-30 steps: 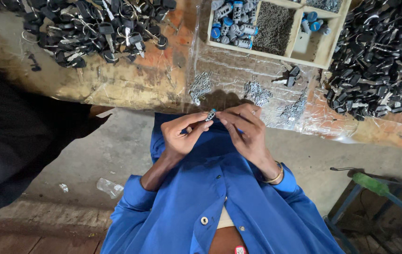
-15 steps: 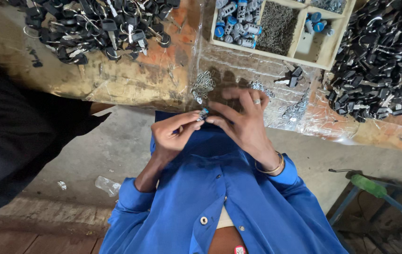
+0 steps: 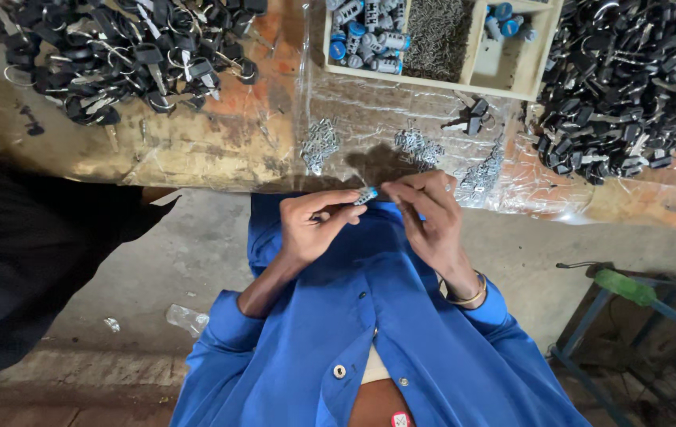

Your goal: The person assembles padlock cores at a workbench. They pick small lock cylinders and metal pins from a compartment tray, fit pins into the cylinder by hand, and place finished assemblies into piles of locks on the table.

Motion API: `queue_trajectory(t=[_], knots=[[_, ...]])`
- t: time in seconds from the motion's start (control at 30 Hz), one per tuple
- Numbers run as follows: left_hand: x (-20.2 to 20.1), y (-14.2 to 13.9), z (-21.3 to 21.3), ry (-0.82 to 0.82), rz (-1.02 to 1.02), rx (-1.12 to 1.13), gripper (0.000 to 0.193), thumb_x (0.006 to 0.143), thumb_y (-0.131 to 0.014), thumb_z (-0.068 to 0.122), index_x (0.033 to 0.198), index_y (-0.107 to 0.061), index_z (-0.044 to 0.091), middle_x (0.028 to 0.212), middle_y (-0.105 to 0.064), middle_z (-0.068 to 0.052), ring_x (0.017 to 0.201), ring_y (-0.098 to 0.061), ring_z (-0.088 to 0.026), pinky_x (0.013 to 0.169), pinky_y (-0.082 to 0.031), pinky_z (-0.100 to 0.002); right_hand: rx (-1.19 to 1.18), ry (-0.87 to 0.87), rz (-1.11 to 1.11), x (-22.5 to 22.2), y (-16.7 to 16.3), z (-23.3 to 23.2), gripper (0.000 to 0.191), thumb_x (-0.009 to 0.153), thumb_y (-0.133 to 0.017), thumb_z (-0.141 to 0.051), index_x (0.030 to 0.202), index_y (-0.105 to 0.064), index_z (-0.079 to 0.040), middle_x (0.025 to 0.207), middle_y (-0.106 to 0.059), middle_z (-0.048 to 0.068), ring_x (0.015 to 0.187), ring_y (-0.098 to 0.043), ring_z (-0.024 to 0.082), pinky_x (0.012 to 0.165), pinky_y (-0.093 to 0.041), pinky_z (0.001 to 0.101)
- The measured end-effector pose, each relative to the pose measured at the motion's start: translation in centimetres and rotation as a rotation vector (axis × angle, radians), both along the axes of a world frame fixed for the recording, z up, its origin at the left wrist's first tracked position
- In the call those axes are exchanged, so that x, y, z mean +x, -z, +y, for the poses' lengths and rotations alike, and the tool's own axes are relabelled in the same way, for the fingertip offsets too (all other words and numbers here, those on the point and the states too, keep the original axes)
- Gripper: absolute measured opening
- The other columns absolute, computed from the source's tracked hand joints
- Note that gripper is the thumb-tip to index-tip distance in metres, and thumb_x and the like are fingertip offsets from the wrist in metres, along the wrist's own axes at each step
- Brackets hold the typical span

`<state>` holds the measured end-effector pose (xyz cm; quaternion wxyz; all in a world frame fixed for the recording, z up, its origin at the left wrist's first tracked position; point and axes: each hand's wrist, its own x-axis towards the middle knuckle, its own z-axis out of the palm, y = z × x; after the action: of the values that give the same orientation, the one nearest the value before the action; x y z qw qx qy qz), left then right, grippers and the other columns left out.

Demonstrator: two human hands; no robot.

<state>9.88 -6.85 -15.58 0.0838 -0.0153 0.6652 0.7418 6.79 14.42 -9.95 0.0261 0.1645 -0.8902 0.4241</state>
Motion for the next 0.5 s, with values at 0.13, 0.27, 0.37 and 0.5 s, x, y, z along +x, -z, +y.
queue_trajectory(t=[0.13, 0.27, 0.37, 0.5], knots=[[-0.1, -0.1, 1.1, 0.000, 0.051, -0.123, 0.026, 0.086, -0.083, -0.001, 0.111, -0.076, 0.000, 0.103, -0.080, -0.011, 0.078, -0.076, -0.012, 0.058, -0.052, -0.019, -0.071, 0.042, -0.059, 0.8, 0.1, 0.4, 0.025, 0.091, -0.077, 0.004, 0.115, -0.072, -0.004, 0.109, -0.073, 0.008, 0.101, -0.065, 0.020, 0.095, -0.042, 0.0334], [-0.3, -0.5, 1.2, 0.002, 0.098, -0.218, 0.025, 0.085, -0.085, 0.001, 0.109, -0.077, 0.002, 0.104, -0.081, -0.010, 0.072, -0.071, -0.009, 0.058, -0.050, -0.021, -0.292, 0.122, -0.276, 1.1, 0.4, 0.1, 0.036, 0.092, -0.080, -0.005, 0.125, -0.065, -0.004, 0.100, -0.073, 0.003, 0.092, -0.066, 0.013, 0.083, -0.053, 0.0266], [-0.3, -0.9, 1.2, 0.008, 0.172, -0.222, 0.024, 0.089, -0.082, 0.001, 0.112, -0.075, 0.003, 0.111, -0.079, -0.010, 0.086, -0.076, -0.012, 0.066, -0.058, -0.022, -0.228, 0.092, -0.216, 1.1, 0.4, 0.1, 0.041, 0.090, -0.082, -0.006, 0.126, -0.062, -0.004, 0.094, -0.075, 0.002, 0.083, -0.062, 0.011, 0.084, -0.048, 0.0297], [-0.2, -1.2, 1.4, 0.008, 0.227, -0.324, 0.025, 0.087, -0.083, 0.002, 0.112, -0.076, 0.004, 0.112, -0.078, -0.012, 0.087, -0.079, -0.016, 0.066, -0.059, -0.025, -0.066, 0.046, -0.041, 1.2, -0.4, 0.6, 0.043, 0.087, -0.085, -0.005, 0.124, -0.062, -0.005, 0.094, -0.076, 0.002, 0.077, -0.056, 0.015, 0.093, -0.042, 0.0340]])
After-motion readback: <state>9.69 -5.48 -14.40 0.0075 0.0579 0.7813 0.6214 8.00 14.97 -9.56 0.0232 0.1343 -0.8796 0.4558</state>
